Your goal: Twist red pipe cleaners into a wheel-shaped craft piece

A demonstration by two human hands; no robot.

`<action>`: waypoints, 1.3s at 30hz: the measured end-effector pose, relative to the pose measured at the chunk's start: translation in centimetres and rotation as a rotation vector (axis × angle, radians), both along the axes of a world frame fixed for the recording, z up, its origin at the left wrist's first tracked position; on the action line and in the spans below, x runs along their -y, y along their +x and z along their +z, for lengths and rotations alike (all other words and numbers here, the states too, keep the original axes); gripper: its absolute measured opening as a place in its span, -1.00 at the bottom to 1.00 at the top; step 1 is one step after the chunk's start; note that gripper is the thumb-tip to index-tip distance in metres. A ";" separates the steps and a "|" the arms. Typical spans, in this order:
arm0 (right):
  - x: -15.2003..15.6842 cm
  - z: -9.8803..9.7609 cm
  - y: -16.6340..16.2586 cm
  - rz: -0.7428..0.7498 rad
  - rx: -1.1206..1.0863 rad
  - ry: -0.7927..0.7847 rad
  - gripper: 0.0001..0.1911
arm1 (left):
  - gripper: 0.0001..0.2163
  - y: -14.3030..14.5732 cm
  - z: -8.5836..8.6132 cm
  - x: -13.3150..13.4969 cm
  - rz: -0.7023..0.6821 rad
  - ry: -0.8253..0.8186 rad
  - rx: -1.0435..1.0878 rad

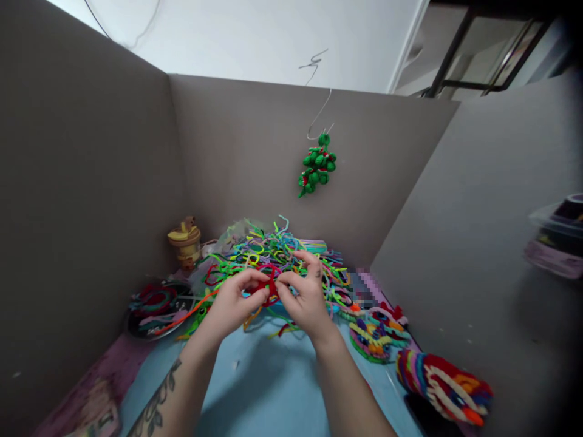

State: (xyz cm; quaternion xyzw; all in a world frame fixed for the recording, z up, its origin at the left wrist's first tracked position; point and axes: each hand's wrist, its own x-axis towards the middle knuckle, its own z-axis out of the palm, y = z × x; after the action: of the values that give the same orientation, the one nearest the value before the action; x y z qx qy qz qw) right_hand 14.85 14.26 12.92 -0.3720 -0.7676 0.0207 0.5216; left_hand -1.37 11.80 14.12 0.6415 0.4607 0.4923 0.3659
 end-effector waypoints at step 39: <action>-1.7 -1.2 -0.5 0.111 -0.317 -0.363 -0.81 | -0.82 0.1 -0.7 -0.5 0.240 0.082 0.026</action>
State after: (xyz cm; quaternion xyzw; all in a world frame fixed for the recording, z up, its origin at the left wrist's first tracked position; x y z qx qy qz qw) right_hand 14.31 15.92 11.74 -0.4090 -0.6791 0.2449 0.5581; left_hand -1.26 12.31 13.39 0.5899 0.5088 0.5593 0.2835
